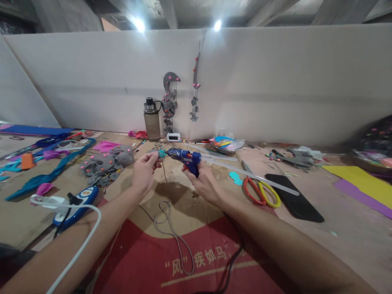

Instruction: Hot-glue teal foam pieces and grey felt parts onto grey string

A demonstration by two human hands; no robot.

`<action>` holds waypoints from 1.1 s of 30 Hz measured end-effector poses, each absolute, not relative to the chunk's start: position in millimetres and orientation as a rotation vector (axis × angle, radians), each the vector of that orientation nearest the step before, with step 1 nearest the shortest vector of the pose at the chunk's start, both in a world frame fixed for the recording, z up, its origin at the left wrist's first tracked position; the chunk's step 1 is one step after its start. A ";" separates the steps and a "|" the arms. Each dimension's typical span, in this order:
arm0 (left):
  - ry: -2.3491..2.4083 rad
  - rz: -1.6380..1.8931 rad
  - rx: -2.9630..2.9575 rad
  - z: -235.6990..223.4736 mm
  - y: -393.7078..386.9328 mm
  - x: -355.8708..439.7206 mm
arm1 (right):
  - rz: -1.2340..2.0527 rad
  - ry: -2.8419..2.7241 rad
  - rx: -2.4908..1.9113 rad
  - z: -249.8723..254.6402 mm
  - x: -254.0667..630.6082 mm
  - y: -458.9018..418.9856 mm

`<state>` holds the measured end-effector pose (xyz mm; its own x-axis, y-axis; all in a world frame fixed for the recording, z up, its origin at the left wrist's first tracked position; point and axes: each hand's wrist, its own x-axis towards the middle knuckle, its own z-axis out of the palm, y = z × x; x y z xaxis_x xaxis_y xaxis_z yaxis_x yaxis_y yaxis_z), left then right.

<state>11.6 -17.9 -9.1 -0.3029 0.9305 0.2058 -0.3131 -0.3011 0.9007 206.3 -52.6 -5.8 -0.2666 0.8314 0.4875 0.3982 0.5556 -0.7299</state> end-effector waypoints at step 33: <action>0.992 1.710 1.036 -8.3 -24.8 18.7 | 0.362 -1.960 -1.009 -18.6 198.5 -55.5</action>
